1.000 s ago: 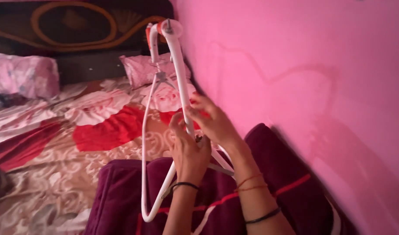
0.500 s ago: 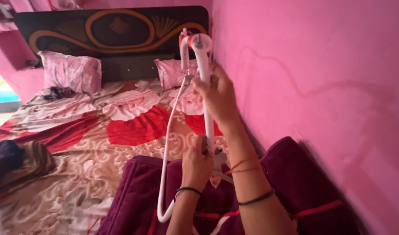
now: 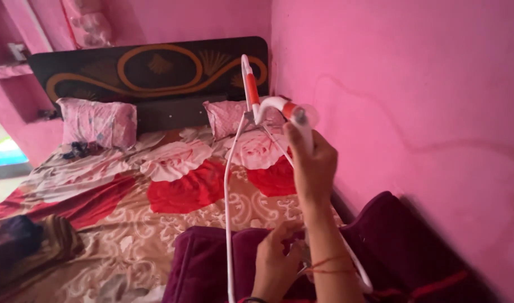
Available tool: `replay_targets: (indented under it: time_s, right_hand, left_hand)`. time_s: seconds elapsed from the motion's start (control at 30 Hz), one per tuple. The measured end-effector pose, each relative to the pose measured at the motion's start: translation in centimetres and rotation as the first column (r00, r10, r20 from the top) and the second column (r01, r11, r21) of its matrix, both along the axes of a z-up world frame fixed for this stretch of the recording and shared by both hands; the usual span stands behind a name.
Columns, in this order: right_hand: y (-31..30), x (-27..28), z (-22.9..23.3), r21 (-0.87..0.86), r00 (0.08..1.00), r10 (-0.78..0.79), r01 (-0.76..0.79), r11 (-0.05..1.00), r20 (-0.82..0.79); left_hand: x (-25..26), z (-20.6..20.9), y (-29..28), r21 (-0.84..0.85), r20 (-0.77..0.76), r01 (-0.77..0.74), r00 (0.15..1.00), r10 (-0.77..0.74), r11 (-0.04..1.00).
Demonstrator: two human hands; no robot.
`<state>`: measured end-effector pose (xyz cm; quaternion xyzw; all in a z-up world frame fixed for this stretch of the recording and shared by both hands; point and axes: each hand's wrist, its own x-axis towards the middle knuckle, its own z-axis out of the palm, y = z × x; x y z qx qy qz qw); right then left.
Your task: Organize various household items, package a teddy bear, and fold laundry in a bedroom.
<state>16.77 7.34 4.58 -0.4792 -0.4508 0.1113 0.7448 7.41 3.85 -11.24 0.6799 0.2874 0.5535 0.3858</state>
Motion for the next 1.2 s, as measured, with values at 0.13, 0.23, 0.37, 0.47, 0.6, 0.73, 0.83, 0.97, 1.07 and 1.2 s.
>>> replay_targets:
  time_s: [0.13,0.23,0.37,0.47,0.6,0.73,0.83,0.97,1.07,1.2]
  right_hand:
    - [-1.7,1.2,-1.0,0.015,0.981,-0.190,0.190,0.982,0.024]
    - [-3.7,0.6,-1.0,0.039,0.957,-0.288,0.286,0.957,0.041]
    - [-6.3,0.0,-1.3,0.089,0.914,-0.402,0.397,0.913,0.048]
    - [-9.4,-1.2,-0.4,0.088,0.853,-0.519,0.513,0.854,0.063]
    - [-13.3,-2.5,0.8,0.112,0.815,-0.574,0.565,0.817,0.076]
    - [-15.7,-3.6,1.2,0.120,0.860,-0.510,0.506,0.854,-0.003]
    - [-16.8,-3.9,0.3,0.110,0.884,-0.466,0.466,0.878,-0.031]
    - [-19.1,-4.2,-0.7,0.119,0.930,-0.367,0.367,0.923,-0.016]
    - [-21.7,-4.7,-1.4,0.106,0.961,-0.275,0.271,0.957,0.025]
    - [-26.2,-5.5,-2.5,0.099,0.949,-0.308,0.301,0.949,0.066]
  left_hand:
    - [-2.6,2.4,0.5,-0.211,-0.062,-0.071,0.996,0.059,0.975]
    - [-4.2,3.3,1.6,-0.221,-0.158,-0.178,0.977,0.145,0.959]
    - [-4.9,3.0,1.8,-0.218,-0.184,-0.166,0.975,0.126,0.962]
    - [-5.5,1.6,1.4,-0.129,-0.158,-0.120,0.982,0.099,0.984]
    - [-5.9,0.6,-0.2,-0.117,-0.154,-0.028,0.988,0.010,0.993]
    - [-6.3,0.9,-2.3,-0.192,-0.203,-0.013,0.979,-0.026,0.981]
    - [-6.8,1.6,-3.3,-0.207,-0.166,0.019,0.985,-0.054,0.978]
    - [-8.2,3.4,-5.2,-0.200,-0.154,0.031,0.986,-0.063,0.979]
    - [-8.9,5.7,-7.2,-0.199,-0.119,0.058,0.989,-0.083,0.978]
    - [-9.9,8.3,-10.6,-0.236,-0.007,0.182,0.982,-0.188,0.955]
